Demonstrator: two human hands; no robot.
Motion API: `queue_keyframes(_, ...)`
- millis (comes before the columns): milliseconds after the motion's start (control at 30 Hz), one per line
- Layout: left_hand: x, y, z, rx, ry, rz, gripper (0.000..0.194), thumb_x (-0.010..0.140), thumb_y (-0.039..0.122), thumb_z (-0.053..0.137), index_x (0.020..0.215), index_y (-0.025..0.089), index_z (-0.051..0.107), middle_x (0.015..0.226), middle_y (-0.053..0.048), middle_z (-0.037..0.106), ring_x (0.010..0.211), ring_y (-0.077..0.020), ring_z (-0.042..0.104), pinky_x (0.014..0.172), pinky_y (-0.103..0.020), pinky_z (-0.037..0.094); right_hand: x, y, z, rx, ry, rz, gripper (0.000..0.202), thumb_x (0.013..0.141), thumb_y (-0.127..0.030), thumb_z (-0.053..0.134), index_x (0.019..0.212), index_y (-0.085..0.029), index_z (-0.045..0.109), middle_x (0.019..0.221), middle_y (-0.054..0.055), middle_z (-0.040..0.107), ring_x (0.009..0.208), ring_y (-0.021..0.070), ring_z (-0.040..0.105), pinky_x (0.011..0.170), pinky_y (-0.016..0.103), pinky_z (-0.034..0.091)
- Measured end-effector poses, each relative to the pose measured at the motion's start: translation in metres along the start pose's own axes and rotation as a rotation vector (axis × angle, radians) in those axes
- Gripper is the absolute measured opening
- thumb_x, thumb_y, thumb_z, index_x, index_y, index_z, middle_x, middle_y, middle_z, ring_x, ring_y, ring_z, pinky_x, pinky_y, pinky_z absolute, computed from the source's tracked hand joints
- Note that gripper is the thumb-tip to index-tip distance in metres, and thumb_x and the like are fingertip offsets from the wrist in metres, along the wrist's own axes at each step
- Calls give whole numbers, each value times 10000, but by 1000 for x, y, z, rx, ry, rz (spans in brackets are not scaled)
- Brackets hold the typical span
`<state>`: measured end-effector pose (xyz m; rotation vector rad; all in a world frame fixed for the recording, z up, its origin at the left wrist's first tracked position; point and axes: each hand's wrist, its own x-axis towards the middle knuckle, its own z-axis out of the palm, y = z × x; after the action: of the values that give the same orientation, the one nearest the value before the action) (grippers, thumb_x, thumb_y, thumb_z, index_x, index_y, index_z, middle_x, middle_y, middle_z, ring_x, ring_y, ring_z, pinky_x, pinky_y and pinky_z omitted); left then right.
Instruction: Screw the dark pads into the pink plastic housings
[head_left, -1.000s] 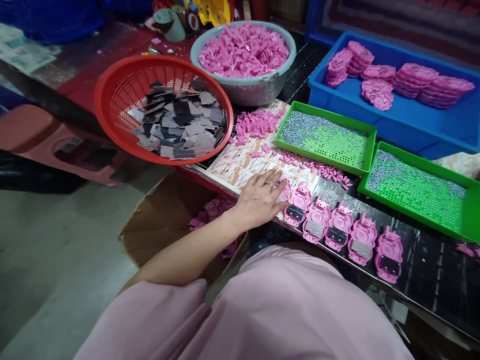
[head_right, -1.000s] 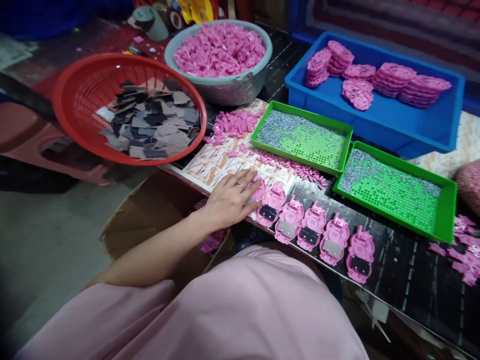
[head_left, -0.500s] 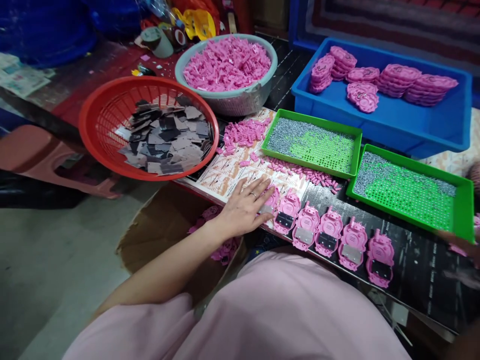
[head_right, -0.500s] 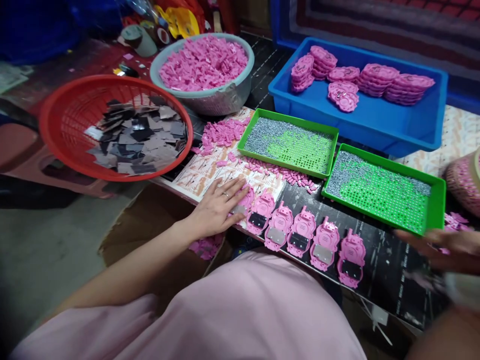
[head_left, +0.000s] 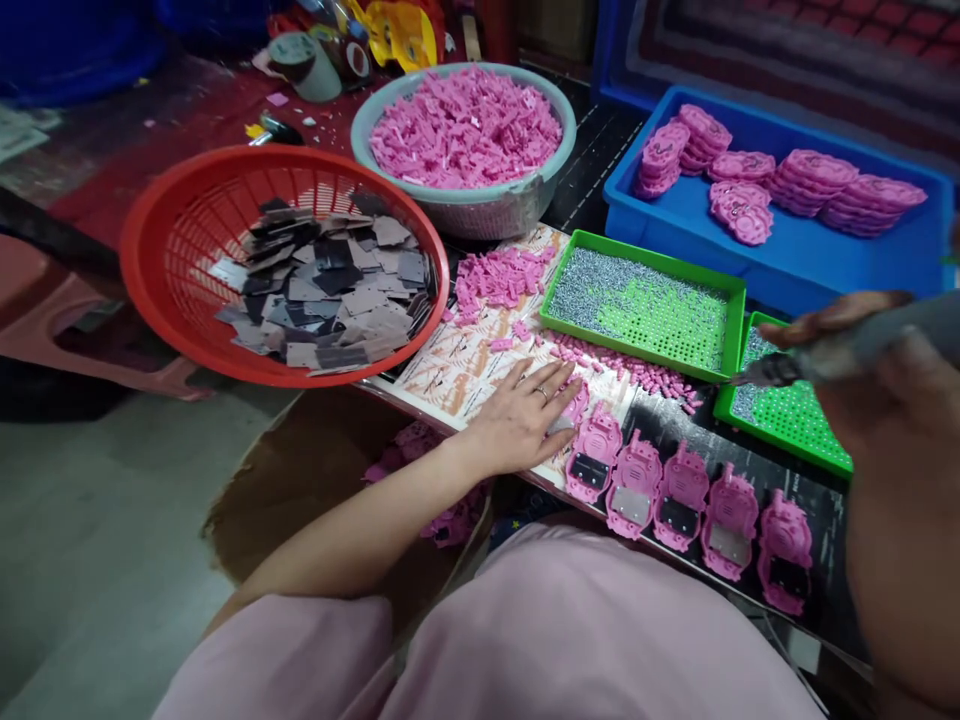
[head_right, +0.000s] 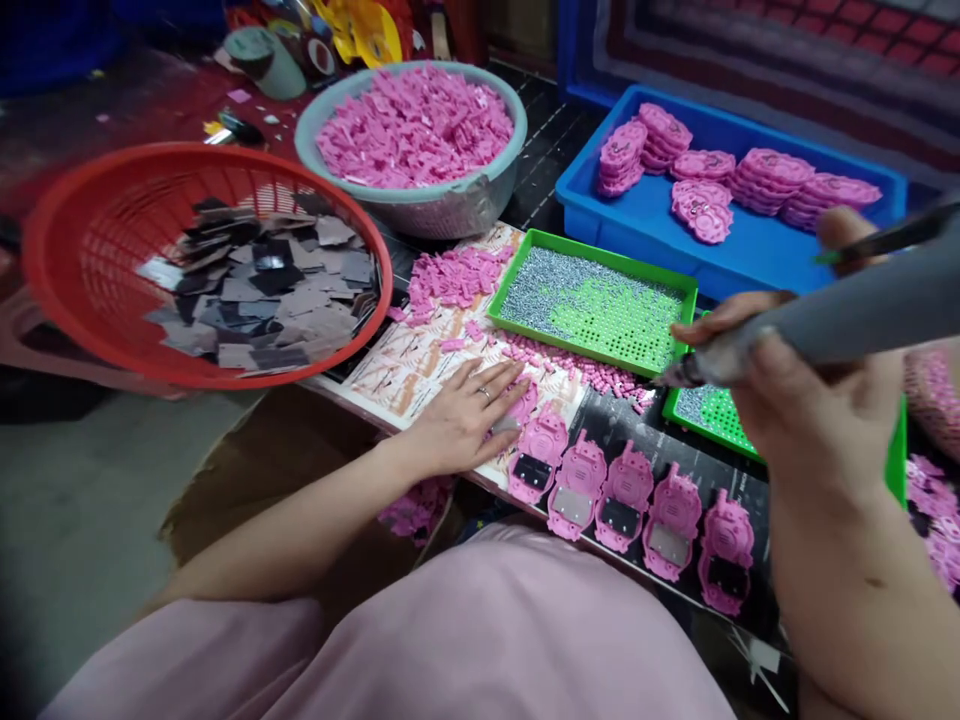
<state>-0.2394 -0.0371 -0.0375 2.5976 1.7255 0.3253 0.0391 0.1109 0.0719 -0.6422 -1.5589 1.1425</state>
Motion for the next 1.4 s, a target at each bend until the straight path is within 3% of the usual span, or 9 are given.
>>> queue_keyframes(100, 1, 3, 0, 2, 24, -19, 491, 939, 391, 450, 1338, 111, 509, 1445, -160, 473, 1335, -280, 448, 1120, -502, 303, 20, 8, 37, 93, -138, -141, 476, 654, -337, 793, 1100, -304, 630, 701, -18, 701, 560, 156, 639, 524, 307, 572)
queue_keyframes(167, 1, 3, 0, -2, 38, -21, 492, 932, 394, 454, 1334, 116, 517, 1440, -152, 482, 1319, -282, 463, 1115, -499, 310, 34, 17, 54, 186, -39, -200, 448, 631, -307, 749, 1061, -280, 628, 584, -58, 643, 495, 125, 589, 527, 282, 567)
queue_keyframes(267, 0, 3, 1, -15, 48, -21, 489, 931, 396, 456, 1331, 122, 520, 1442, -149, 479, 1316, -276, 463, 1120, -493, 307, 52, 32, 73, 254, 156, -124, 298, 573, -309, 627, 863, -247, 592, 561, -52, 618, 551, 127, 618, 626, 326, 601)
queue_keyframes(333, -2, 3, 1, -26, 64, -26, 484, 930, 399, 460, 1323, 125, 528, 1450, -152, 469, 1325, -278, 452, 1120, -489, 309, 56, 38, 83, 214, 206, -99, 289, 578, -327, 592, 849, -230, 572, 514, -53, 586, 463, 122, 579, 528, 299, 577)
queue_keyframes(467, -2, 3, 1, -50, 112, -36, 476, 918, 410, 471, 1292, 128, 560, 1431, -149, 490, 1322, -294, 451, 1103, -484, 339, 47, 47, 97, 99, 188, -228, 384, 710, -299, 639, 1083, -222, 588, 424, -101, 492, 271, 94, 397, 278, 216, 350)
queue_keyframes(667, -1, 3, 1, -41, 132, -5, 474, 924, 374, 457, 1292, 94, 563, 1371, -155, 549, 1261, -298, 502, 1085, -503, 360, 31, 62, 105, 12, 204, -189, 501, 801, -333, 691, 1272, -329, 520, 437, -117, 462, 303, 103, 426, 339, 244, 381)
queue_keyframes(1033, -1, 3, 0, -53, 134, -2, 455, 921, 371, 468, 1273, 105, 577, 1367, -159, 552, 1266, -297, 506, 1078, -500, 382, 27, 64, 105, -23, 200, -108, 331, 796, -366, 695, 1041, -249, 506, 454, -124, 448, 308, 102, 434, 320, 248, 360)
queue_keyframes(1300, -1, 2, 1, -54, 154, 4, 452, 914, 373, 480, 1271, 113, 572, 1370, -159, 549, 1242, -280, 528, 1057, -478, 393, 28, 64, 104, -71, 208, -152, 374, 780, -406, 688, 1091, -253, 548, 448, -114, 452, 321, 101, 439, 317, 241, 357)
queue_keyframes(1400, 0, 4, 4, -40, 145, -7, 461, 928, 396, 463, 1289, 127, 557, 1377, -153, 545, 1264, -267, 514, 1068, -476, 374, 32, 48, 106, 20, 293, -253, 199, 745, -399, 707, 831, -253, 605, 415, -108, 424, 310, 93, 422, 295, 235, 336)
